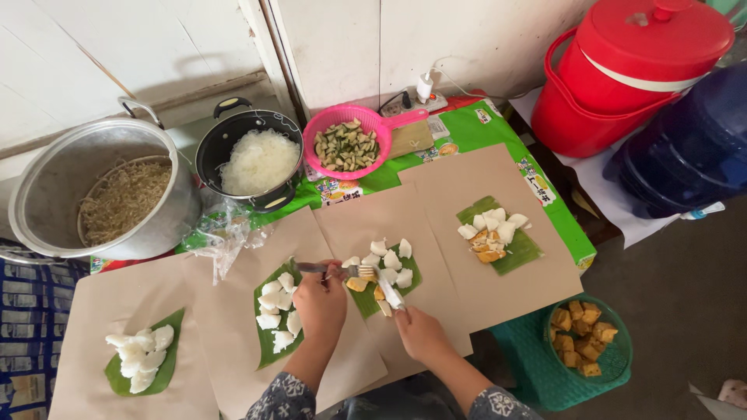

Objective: The person assembles food portions on banana leaves placed on brown paper. They use a knife to cut fried tofu and add it to the leaves, then layer rice vermicelli, bean sprouts, and sliced cucumbers on top. The person folds the paper around the assembled food to create individual servings.

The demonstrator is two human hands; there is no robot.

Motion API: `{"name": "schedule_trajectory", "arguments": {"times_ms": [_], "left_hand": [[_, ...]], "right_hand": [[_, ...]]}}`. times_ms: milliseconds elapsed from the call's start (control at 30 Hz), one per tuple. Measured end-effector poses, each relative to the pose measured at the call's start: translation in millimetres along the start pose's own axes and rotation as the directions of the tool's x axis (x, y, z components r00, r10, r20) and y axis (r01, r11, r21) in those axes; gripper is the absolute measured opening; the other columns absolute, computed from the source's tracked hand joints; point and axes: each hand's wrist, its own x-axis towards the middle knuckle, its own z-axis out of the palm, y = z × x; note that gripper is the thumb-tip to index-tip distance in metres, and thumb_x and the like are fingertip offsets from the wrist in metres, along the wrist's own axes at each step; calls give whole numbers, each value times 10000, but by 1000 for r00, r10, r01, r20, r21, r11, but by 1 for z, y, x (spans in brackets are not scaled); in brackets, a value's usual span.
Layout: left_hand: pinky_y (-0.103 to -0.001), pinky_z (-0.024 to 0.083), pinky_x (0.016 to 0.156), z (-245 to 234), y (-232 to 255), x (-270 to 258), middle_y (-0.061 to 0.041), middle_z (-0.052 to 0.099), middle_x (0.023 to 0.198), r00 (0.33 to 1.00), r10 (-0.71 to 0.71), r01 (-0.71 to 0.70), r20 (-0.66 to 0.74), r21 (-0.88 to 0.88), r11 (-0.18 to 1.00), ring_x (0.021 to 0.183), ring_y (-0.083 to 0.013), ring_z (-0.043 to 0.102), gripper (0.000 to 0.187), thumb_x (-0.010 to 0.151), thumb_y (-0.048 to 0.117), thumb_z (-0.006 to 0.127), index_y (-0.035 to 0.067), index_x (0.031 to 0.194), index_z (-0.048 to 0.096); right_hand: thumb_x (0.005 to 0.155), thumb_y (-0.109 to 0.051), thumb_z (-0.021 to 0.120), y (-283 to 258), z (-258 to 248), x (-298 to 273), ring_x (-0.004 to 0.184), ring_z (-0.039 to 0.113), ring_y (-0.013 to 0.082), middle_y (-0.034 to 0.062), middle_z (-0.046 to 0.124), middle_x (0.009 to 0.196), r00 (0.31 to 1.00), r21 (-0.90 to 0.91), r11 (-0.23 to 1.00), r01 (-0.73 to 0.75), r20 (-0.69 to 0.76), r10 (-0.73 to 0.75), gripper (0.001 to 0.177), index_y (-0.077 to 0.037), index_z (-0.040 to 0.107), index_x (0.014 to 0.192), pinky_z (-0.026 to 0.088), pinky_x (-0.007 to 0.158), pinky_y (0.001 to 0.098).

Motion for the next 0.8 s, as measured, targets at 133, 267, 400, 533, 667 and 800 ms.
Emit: {"name": "schedule_trajectory", "arguments": {"times_ms": [133, 267, 400, 533, 667, 800], "left_hand": [[-332, 578, 648, -18, -2, 6, -113, 772, 832, 990, 128, -118, -52, 162, 980, 733, -211, 765, 125, 951, 69, 621, 23, 941, 736], [-357, 570, 670, -31, -14, 7, -125, 756, 857, 992, 121, -112, -19, 259, 959, 767, -239, 748, 130, 943, 49, 607, 24, 938, 734], [-337, 591, 684, -25, -23, 2, -111, 764, 873, 994, 109, -107, 1, 178, 978, 785, -222, 773, 131, 905, 36, 595, 28, 928, 723], [-334, 588, 673, -12, -24, -3, -95, 771, 835, 998, 64, -62, -7, 158, 985, 780, -212, 782, 121, 922, 73, 623, 52, 905, 741], [-348, 565, 622, -3, -16, -4, -104, 757, 814, 993, 114, -115, 17, 191, 975, 672, -226, 735, 119, 899, 73, 641, 65, 930, 755], [-352, 542, 617, -12, 0, -3, -113, 744, 803, 977, 213, -206, -8, 221, 953, 650, -223, 697, 110, 944, 100, 652, 58, 948, 754]], "right_hand": [[976, -472, 481, -11, -28, -19, 888, 688, 402, 171, 715, 860, 994, -130, 986, -106, 18, 109, 403, -97, 628, 971, 519, 804, 532], [916, -477, 535, -29, -76, -61, 845, 684, 379, 134, 714, 815, 1000, -386, 922, -15, 15, 23, 346, -144, 628, 905, 522, 756, 531], [875, -456, 560, -28, -105, -73, 803, 692, 356, 113, 720, 781, 994, -484, 868, 108, 36, -103, 328, -148, 658, 817, 527, 732, 508], [902, -454, 526, -21, -98, -48, 818, 697, 359, 121, 729, 787, 993, -439, 891, 117, 55, -103, 322, -159, 656, 888, 526, 747, 511], [945, -481, 522, -10, -76, -18, 854, 682, 381, 149, 717, 849, 996, -348, 937, 37, 92, -5, 377, -136, 673, 954, 517, 770, 520], [957, -465, 531, 19, -65, -9, 782, 679, 321, 108, 701, 791, 988, -119, 990, 72, 148, -54, 397, -109, 703, 920, 525, 733, 466]]}}
